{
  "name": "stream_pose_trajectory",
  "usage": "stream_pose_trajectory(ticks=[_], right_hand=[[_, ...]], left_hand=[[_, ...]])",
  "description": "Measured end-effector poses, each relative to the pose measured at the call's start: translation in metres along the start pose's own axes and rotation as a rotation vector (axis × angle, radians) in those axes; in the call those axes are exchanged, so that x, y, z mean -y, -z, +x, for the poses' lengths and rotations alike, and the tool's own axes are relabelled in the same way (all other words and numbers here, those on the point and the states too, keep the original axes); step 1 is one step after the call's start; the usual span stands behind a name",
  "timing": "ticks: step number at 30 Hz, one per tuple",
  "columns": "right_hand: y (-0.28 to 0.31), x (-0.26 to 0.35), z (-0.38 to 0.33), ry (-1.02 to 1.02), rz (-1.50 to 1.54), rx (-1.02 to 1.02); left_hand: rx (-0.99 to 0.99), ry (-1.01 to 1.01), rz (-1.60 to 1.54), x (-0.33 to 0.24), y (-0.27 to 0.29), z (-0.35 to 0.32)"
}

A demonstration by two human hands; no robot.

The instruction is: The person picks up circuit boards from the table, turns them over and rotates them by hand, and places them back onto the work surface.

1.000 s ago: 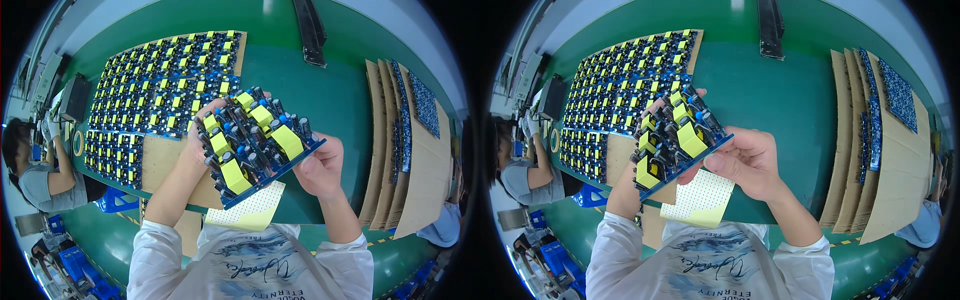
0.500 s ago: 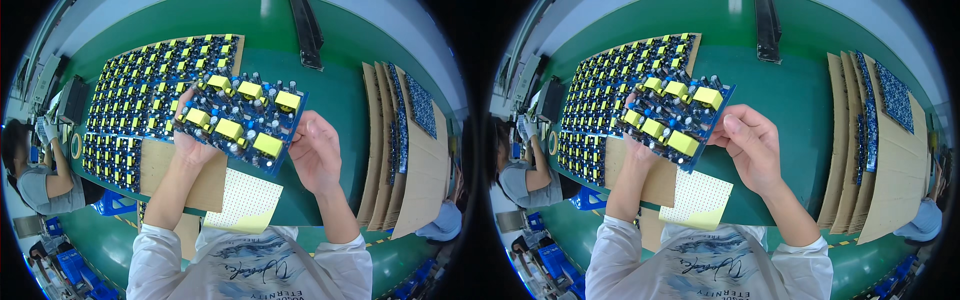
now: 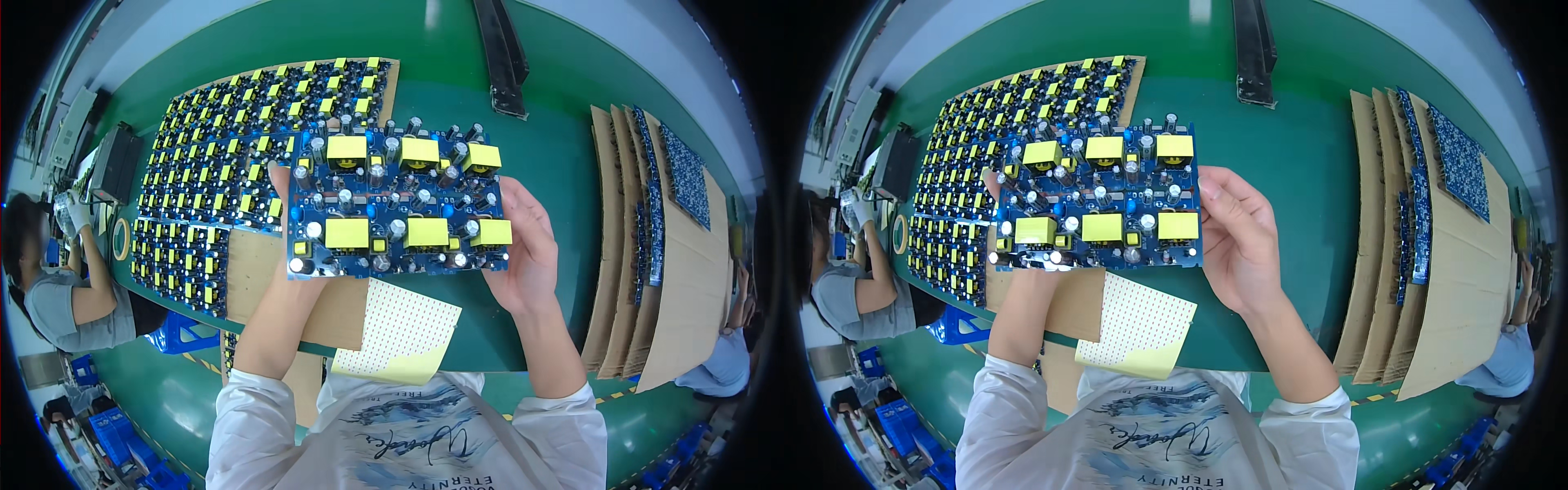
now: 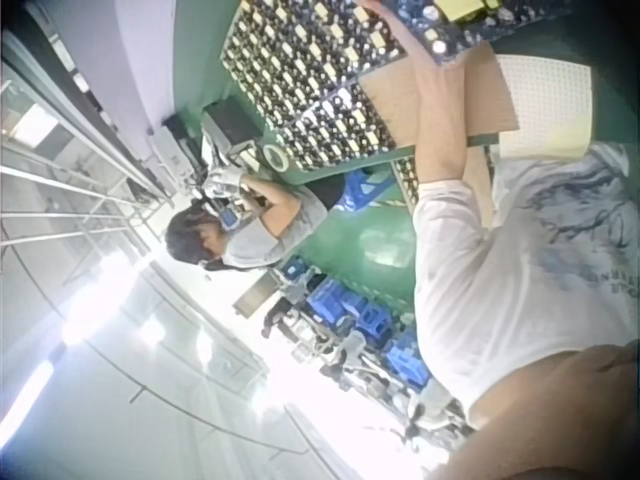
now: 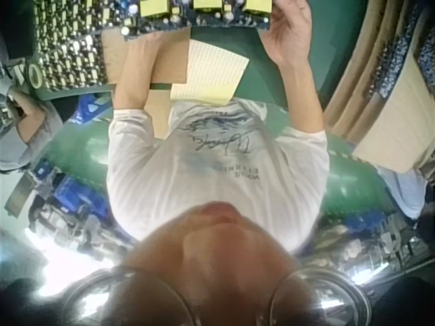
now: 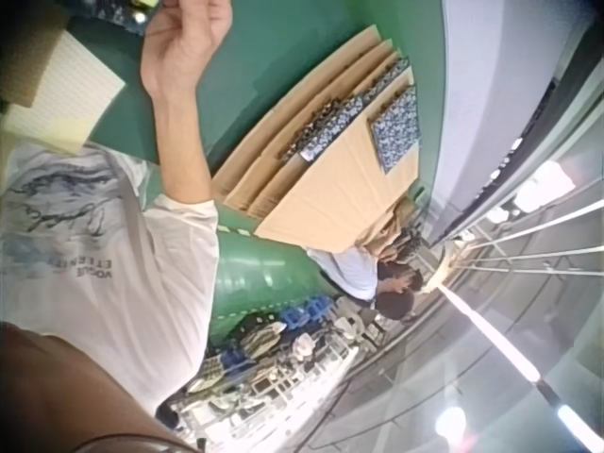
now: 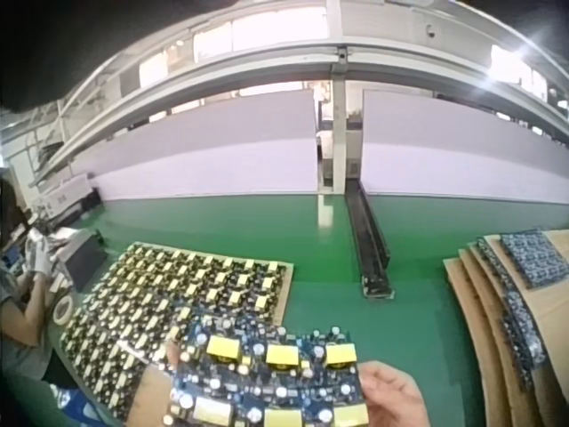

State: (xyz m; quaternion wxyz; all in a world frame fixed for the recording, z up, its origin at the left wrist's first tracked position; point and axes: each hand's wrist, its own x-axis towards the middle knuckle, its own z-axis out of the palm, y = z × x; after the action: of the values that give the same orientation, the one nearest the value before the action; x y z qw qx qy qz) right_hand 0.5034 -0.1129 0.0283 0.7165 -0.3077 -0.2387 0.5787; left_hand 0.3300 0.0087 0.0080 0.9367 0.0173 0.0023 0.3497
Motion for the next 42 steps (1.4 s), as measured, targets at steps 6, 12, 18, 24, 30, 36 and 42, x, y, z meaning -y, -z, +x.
stream_pose_trajectory(ticks=[6, 12, 18, 24, 30, 36, 42], right_hand=[[0.003, 0.000, -0.001, 0.004, 0.050, 0.028], [0.000, 0.001, -0.002, 0.020, 0.082, 0.036], [0.002, 0.000, -0.002, 0.029, 0.067, 0.038], [0.006, 0.000, -0.003, 0.024, 0.165, 0.109], [0.010, -0.002, -0.002, 0.044, 0.232, 0.205], [0.003, 0.000, 0.000, 0.041, 0.244, 0.209], [-0.014, 0.002, -0.003, 0.035, 0.146, -0.070]], left_hand=[[0.010, -0.015, 0.008, -0.002, 0.001, 0.002], [0.008, -0.016, 0.019, -0.001, 0.001, 0.002], [0.012, -0.013, 0.042, 0.000, 0.001, 0.003], [0.013, 0.007, 0.080, 0.002, 0.000, 0.004], [0.019, 0.064, 0.180, 0.008, -0.007, -0.004], [0.016, 0.131, 0.316, 0.012, -0.018, -0.011], [-0.213, 0.126, 0.269, 0.011, -0.019, -0.013]])
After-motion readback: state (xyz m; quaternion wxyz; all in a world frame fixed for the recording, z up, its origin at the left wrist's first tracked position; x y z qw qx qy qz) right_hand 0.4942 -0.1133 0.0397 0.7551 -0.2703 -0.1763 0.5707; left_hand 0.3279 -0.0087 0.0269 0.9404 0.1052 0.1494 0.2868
